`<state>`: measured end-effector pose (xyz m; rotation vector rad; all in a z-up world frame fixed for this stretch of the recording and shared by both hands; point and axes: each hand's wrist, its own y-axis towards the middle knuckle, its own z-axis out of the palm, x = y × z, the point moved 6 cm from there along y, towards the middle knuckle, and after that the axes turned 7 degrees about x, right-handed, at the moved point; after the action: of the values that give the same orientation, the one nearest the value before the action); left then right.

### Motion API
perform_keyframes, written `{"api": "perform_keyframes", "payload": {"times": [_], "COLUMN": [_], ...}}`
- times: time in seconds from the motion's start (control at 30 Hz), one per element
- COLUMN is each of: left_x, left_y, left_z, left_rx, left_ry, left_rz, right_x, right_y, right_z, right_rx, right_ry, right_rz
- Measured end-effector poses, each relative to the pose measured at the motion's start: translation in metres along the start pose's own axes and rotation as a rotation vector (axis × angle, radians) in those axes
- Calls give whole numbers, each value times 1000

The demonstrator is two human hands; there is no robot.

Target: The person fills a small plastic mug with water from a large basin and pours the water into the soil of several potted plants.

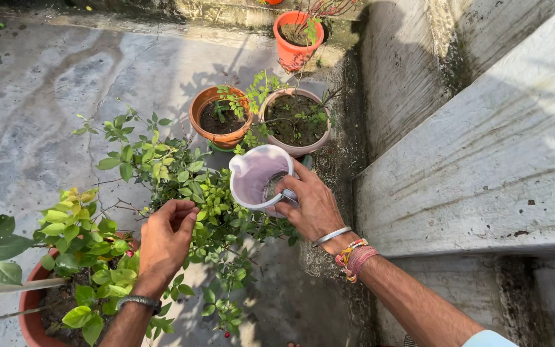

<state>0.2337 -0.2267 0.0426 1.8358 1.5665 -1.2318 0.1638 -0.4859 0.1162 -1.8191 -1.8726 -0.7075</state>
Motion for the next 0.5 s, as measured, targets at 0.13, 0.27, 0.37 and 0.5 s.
{"api": "perform_keyframes", "payload": {"times": [0.13, 0.27, 0.37, 0.5], "left_x": [-40, -49, -31, 1], "left_y": [-3, -8, -9, 3], "left_z": [29, 68, 81, 67], "left_rx": [52, 294, 347, 234], "left_ry": [274, 446, 691, 1007], "left_rz": [210, 190, 216, 426], "right_x": [-22, -25, -22, -10], "right_y": [-3, 3, 10, 25], "right_z": [-2, 1, 5, 16], "right_rx": [54, 78, 111, 145], "right_ry": [-65, -90, -115, -168], "right_rz": [36, -19, -57, -108]}}
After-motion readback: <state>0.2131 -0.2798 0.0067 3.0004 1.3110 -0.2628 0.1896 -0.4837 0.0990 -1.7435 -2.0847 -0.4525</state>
